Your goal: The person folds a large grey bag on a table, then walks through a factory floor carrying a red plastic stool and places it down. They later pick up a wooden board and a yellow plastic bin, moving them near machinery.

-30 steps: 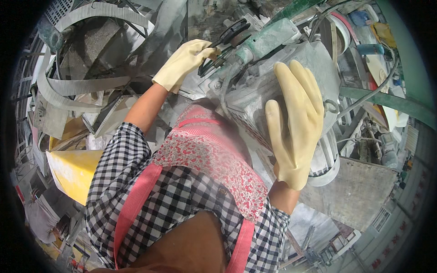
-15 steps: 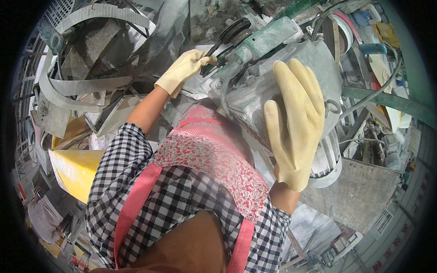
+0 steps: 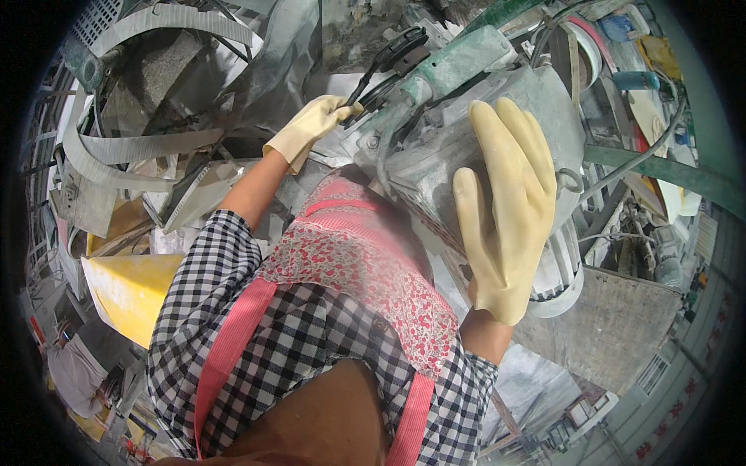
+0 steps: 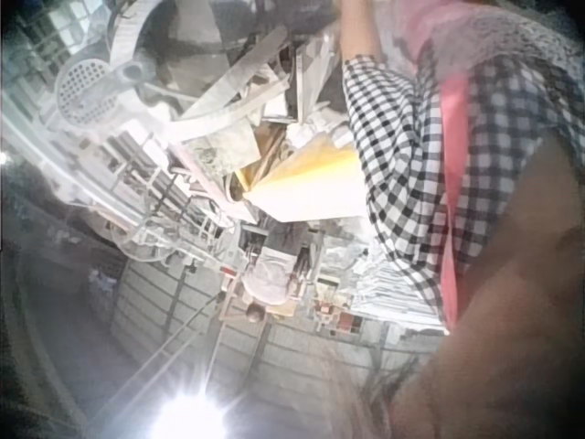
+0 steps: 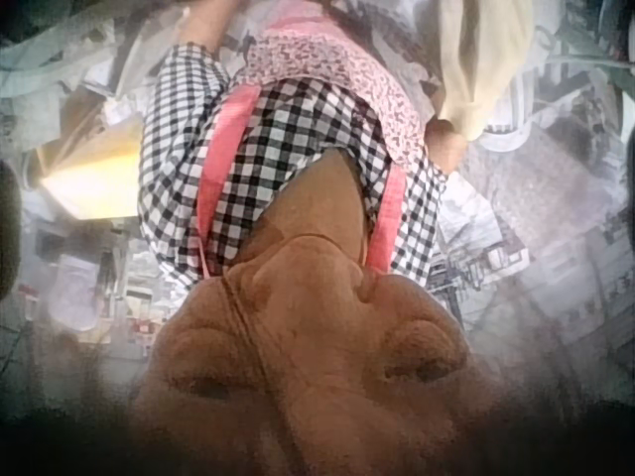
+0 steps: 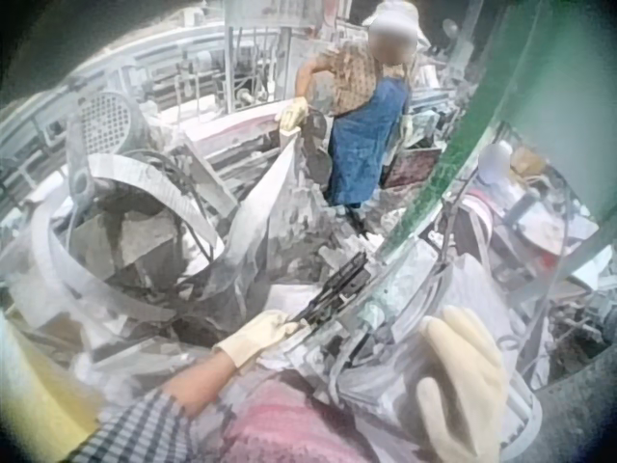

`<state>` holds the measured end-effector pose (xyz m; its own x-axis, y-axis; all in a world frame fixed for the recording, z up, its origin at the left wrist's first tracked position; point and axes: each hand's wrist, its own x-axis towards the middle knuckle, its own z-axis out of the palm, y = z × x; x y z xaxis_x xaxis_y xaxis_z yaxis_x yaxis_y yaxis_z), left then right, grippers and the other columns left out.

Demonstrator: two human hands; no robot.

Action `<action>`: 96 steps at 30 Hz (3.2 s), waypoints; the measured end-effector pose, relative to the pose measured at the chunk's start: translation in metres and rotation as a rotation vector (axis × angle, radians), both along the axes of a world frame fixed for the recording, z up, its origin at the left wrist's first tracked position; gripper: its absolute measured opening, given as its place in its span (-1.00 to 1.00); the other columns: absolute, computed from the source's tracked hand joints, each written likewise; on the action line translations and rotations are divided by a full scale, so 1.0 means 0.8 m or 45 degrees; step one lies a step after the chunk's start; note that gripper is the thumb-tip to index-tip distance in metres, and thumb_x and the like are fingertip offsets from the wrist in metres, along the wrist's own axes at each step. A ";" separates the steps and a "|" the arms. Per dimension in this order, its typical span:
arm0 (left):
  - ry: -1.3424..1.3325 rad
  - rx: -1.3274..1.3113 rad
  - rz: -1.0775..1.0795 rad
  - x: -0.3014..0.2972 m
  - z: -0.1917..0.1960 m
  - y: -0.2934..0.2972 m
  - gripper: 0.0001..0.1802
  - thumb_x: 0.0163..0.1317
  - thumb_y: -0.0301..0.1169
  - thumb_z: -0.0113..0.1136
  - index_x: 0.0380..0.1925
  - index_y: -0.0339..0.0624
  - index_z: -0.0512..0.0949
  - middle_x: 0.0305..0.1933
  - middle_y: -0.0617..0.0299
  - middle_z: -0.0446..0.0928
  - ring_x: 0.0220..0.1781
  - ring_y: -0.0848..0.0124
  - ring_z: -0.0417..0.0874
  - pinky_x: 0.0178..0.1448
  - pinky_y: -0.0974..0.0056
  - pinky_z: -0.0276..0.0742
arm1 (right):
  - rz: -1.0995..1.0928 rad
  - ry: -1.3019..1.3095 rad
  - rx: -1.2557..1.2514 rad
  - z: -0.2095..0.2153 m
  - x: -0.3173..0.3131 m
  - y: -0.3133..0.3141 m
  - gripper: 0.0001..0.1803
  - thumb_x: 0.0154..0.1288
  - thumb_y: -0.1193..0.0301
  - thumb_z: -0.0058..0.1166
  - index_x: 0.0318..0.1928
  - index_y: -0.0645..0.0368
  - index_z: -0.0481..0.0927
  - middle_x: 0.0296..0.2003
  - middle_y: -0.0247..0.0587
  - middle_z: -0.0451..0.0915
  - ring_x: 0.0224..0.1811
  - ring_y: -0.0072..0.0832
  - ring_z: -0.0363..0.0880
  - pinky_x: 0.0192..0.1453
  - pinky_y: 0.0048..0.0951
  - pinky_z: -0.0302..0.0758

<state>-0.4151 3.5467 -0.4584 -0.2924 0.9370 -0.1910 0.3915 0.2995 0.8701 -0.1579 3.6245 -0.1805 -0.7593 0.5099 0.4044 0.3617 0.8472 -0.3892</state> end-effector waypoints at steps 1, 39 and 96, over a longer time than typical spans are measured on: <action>-0.006 -0.016 0.002 0.001 -0.003 -0.001 -0.66 0.40 -0.29 0.10 0.03 -0.20 0.70 -0.12 -0.03 0.68 0.00 0.15 0.68 0.15 0.18 0.53 | 0.003 0.007 0.007 0.000 0.000 0.000 -0.53 0.34 0.41 0.13 0.23 0.27 0.60 0.20 0.13 0.59 0.36 0.04 0.47 0.46 -0.08 0.31; 0.053 0.200 0.090 -0.005 -0.079 -0.044 -0.49 0.38 -0.42 0.15 0.32 -0.24 0.48 0.24 -0.09 0.61 0.28 0.13 0.62 0.37 0.18 0.46 | -0.003 0.087 -0.131 -0.001 -0.005 -0.003 -0.54 0.35 0.32 0.12 0.16 0.35 0.62 0.15 0.08 0.63 0.33 -0.04 0.51 0.45 -0.17 0.31; 0.087 0.273 0.050 -0.006 -0.058 -0.020 -0.49 0.34 -0.35 0.21 0.27 -0.27 0.53 0.26 -0.09 0.60 0.33 0.12 0.60 0.42 0.18 0.42 | -0.004 0.025 -0.058 0.000 -0.004 -0.005 -0.56 0.34 0.36 0.14 0.18 0.27 0.64 0.17 0.09 0.62 0.34 -0.03 0.50 0.46 -0.15 0.30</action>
